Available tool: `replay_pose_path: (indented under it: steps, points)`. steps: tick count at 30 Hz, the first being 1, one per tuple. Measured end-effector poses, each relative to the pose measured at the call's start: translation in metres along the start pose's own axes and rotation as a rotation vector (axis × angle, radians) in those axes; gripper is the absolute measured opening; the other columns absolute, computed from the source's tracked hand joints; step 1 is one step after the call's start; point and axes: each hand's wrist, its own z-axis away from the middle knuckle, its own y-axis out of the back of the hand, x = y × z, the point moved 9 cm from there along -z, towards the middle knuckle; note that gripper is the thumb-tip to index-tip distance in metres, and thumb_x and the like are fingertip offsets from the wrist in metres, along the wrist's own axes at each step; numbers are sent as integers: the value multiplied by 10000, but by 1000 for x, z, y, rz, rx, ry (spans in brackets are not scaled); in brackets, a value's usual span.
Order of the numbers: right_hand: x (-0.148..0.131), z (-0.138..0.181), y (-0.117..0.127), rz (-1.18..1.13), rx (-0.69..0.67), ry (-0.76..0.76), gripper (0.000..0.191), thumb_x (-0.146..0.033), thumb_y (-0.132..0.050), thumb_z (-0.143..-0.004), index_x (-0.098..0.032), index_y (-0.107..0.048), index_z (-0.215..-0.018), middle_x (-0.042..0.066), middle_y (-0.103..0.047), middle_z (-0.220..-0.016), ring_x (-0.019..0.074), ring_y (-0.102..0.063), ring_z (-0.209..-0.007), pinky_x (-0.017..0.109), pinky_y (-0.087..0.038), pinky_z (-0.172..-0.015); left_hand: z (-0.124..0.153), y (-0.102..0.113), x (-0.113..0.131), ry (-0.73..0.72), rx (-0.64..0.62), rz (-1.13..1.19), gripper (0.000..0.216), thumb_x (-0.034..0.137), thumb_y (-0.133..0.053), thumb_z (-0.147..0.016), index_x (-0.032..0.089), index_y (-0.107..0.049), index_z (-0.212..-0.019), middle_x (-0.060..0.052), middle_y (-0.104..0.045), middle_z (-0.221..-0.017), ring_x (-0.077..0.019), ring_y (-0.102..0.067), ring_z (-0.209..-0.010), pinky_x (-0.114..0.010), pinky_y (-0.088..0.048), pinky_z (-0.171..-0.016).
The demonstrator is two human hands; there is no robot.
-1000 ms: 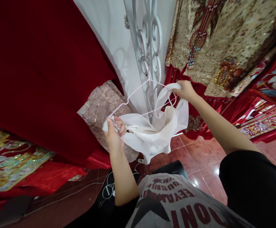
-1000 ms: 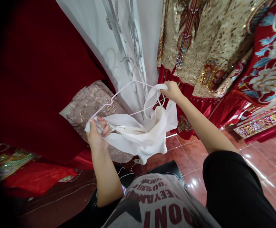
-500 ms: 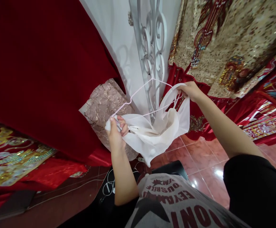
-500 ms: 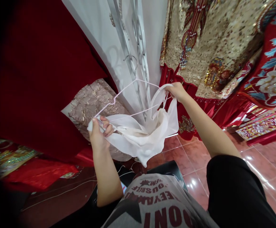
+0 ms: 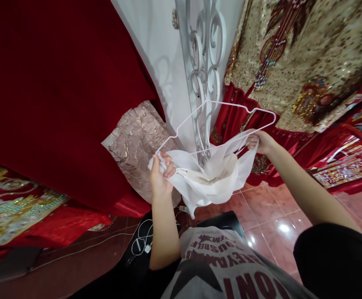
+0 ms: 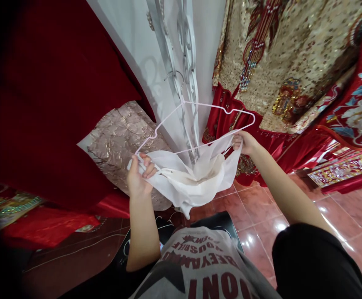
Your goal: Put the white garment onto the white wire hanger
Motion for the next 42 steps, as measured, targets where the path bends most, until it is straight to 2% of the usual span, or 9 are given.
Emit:
replay_pose_path:
  steps: [5,10,19,21,24,27,33,36,42]
  points:
    - [8,63,-16,-140,47,422,391,-535,-765,-829,-270,-508,-701,-53,-291,-521,145,-338,-483,310,-433,-494,1,0,11,-133,65,-6,399,493,-702,-1037,158,-618,-838,56,-509,-624,2,-251,-354,-127,-214,-358]
    - [5,92,-53,-196,69,547,308,-538,-791,-805,-317,-711,-1003,9,-563,-749,225,-638,-804,380,-589,-774,5,-3,14,-163,74,-46,398,469,-664,-1063,144,-631,-836,50,-519,-622,3,-265,-354,-126,-217,-362]
    - [1,73,-127,97,-236,574,634,-698,-691,-890,-347,-646,-1415,-46,-557,-717,125,-340,-491,303,-345,-484,5,-5,13,-101,11,-67,373,449,-669,-1059,141,-639,-850,29,-557,-653,3,-279,-358,-126,-219,-357]
    - [4,61,-141,272,-196,669,652,-722,-703,-880,-297,-667,-1374,-49,-586,-681,134,-409,-534,297,-389,-540,5,-4,9,-87,-1,-65,369,450,-687,-1045,141,-645,-848,31,-555,-650,4,-273,-358,-126,-216,-355]
    - [7,39,-143,473,2,780,604,-815,-633,-875,-221,-709,-959,-39,-530,-578,145,-483,-582,308,-440,-628,3,-1,-1,-67,-17,-69,348,454,-706,-1022,146,-671,-866,29,-573,-670,11,-268,-373,-119,-225,-366]
    - [13,24,-129,526,187,800,696,-891,-588,-843,-235,-489,-632,-22,-460,-531,127,-445,-544,309,-374,-581,-3,9,-8,-42,-27,-170,285,429,-719,-991,156,-703,-912,-10,-671,-751,10,-273,-395,-126,-238,-385]
    - [23,17,-119,536,228,777,614,-753,-621,-918,-231,-484,-625,-14,-492,-550,122,-476,-545,307,-375,-590,-15,25,37,-317,46,-767,146,196,-752,-830,175,-739,-974,-53,-779,-901,-52,-434,-479,-183,-380,-452]
    - [24,19,-120,506,245,784,554,-699,-638,-932,-229,-514,-667,-14,-515,-576,126,-493,-563,306,-389,-604,-18,7,59,-339,4,-883,277,229,-772,-792,175,-730,-1060,-64,-773,-949,-101,-584,-558,-228,-508,-543]
    - [34,15,-121,487,249,754,541,-683,-615,-965,-227,-521,-690,-7,-534,-592,137,-519,-591,298,-409,-608,-19,-53,52,-28,-234,-998,373,403,-710,-865,165,-686,-1151,-77,-696,-859,-279,-756,-800,-386,-637,-693]
